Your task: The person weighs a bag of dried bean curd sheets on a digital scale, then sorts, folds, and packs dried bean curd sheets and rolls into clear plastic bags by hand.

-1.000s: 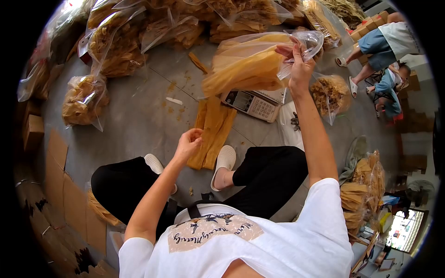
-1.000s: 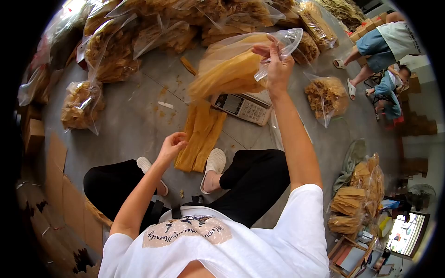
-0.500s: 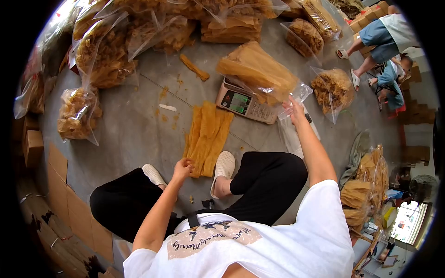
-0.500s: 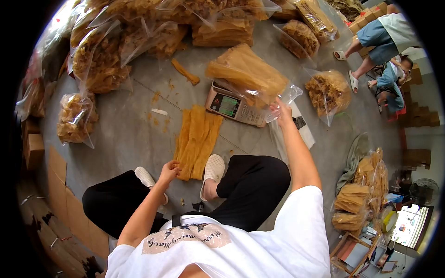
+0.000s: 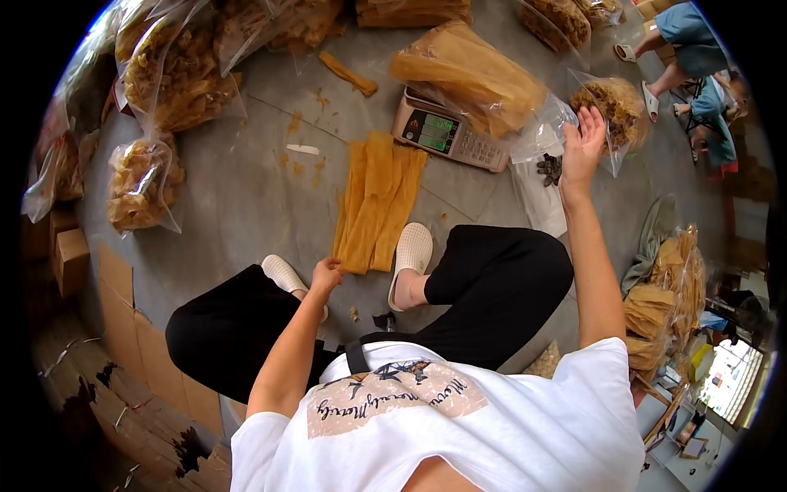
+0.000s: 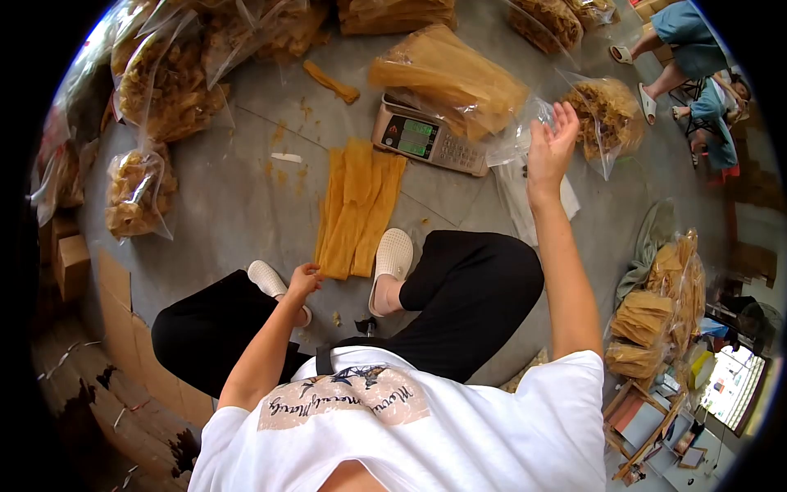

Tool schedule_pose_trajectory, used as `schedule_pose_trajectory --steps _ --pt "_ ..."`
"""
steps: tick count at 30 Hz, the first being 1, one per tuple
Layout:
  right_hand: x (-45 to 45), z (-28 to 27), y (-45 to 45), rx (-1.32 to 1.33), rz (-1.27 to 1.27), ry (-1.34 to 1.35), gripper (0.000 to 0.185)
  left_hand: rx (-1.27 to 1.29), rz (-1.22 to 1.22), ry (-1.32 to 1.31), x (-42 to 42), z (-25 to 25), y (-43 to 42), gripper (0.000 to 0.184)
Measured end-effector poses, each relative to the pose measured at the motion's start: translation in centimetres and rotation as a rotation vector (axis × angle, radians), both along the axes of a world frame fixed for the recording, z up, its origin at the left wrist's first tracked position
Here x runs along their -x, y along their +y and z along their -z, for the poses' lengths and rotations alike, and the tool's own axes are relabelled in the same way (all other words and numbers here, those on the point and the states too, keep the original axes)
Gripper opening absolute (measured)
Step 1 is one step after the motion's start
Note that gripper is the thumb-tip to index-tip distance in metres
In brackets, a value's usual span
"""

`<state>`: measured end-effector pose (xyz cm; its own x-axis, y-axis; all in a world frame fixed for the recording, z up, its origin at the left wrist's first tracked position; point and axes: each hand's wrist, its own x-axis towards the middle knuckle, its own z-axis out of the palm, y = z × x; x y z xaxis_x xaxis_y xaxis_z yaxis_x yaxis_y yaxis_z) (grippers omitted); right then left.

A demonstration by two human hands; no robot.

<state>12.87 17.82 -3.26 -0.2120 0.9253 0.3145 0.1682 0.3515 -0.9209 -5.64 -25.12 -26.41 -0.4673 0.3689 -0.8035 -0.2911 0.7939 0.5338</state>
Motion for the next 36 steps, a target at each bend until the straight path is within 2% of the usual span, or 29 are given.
schedule_pose_trajectory --steps 4,7,8,9,11,12,15,16,19,20,21,22,23,25,26,28,29,31,32,34,35,36 --pt "3.9 -4.8 -2.5 -0.028 -0.243 0.079 0.047 0.042 0.029 0.014 0.0 1.0 -0.4 0.035" --pt "5.5 -4.7 -2.4 -0.038 -0.291 0.068 0.045 0.032 0.020 0.027 -0.2 1.0 -0.3 0.034" --pt "6.1 -3.7 -2.2 -0.055 -0.239 0.114 0.034 0.033 0.015 0.028 -0.2 1.1 -0.2 0.034" --pt "6.3 -2.8 -1.7 -0.052 -0.244 0.114 0.034 0.024 -0.013 0.026 -0.2 1.2 -0.1 0.034" --pt "6.3 -0.6 -1.0 0.034 -0.324 -0.229 0.020 0.032 -0.053 0.016 -0.4 1.2 -0.1 0.035" --pt "6.8 0.8 -1.2 0.052 -0.513 -0.424 0.017 0.027 -0.041 -0.003 -0.4 1.1 0.0 0.037" --pt "8.6 4.0 -4.5 -0.032 -1.084 -0.958 0.023 0.115 0.035 -0.034 0.0 1.4 0.6 0.040" --pt "9.2 6.0 -6.0 -0.032 -1.146 -1.098 0.026 0.131 0.019 -0.033 0.1 1.6 1.0 0.040" --pt "10.6 14.5 -9.5 0.000 -1.273 -1.600 0.033 -0.050 -0.020 0.220 0.0 2.1 3.2 0.069" --pt "11.0 16.8 -10.4 0.120 -1.236 -1.605 0.034 -0.043 -0.028 0.215 0.2 2.6 3.9 0.069" --pt "11.1 19.3 -11.2 0.239 -1.197 -1.610 0.035 -0.084 0.000 0.249 0.2 3.1 4.5 0.079" --pt "9.6 25.6 -12.6 0.443 -0.978 -1.322 0.040 -0.123 0.027 0.281 0.3 3.6 5.0 0.090" --pt "8.4 30.4 -13.7 0.617 -0.751 -1.028 0.045 -0.115 0.015 0.273 0.4 4.5 5.2 0.090" --pt "9.4 30.3 -19.9 0.582 -0.248 -0.671 0.050 0.033 0.015 0.166 0.3 6.5 5.2 0.101" --pt "9.5 30.3 -21.4 0.591 -0.252 -0.679 0.050 0.042 0.012 0.157 0.1 5.5 5.8 0.101" --pt "9.5 30.4 -23.1 0.733 -0.200 -0.846 0.053 0.352 0.042 0.144 0.0 1.7 7.4 0.097" --pt "9.4 30.4 -23.1 0.738 -0.203 -0.849 0.053 0.358 0.041 0.140 0.2 3.0 6.6 0.097" --pt "9.0 29.6 -22.6 0.973 -0.376 -0.776 0.051 0.101 -0.113 0.020 1.0 6.1 3.9 0.073" --pt "9.1 28.3 -22.1 0.981 -0.383 -0.778 0.051 0.111 -0.117 0.018 1.6 5.4 3.1 0.073" --pt "9.9 25.2 -20.6 1.305 -0.409 -0.632 0.028 -0.185 -0.508 -0.450 3.1 3.1 2.3 0.044" --pt "9.7 26.1 -20.4 1.307 -0.419 -0.631 0.028 -0.182 -0.515 -0.443 3.3 2.9 1.8 0.044" --pt "9.4 27.8 -20.5 1.356 -0.373 -0.449 0.032 -0.208 -0.603 -0.425 3.6 2.6 1.2 0.038"
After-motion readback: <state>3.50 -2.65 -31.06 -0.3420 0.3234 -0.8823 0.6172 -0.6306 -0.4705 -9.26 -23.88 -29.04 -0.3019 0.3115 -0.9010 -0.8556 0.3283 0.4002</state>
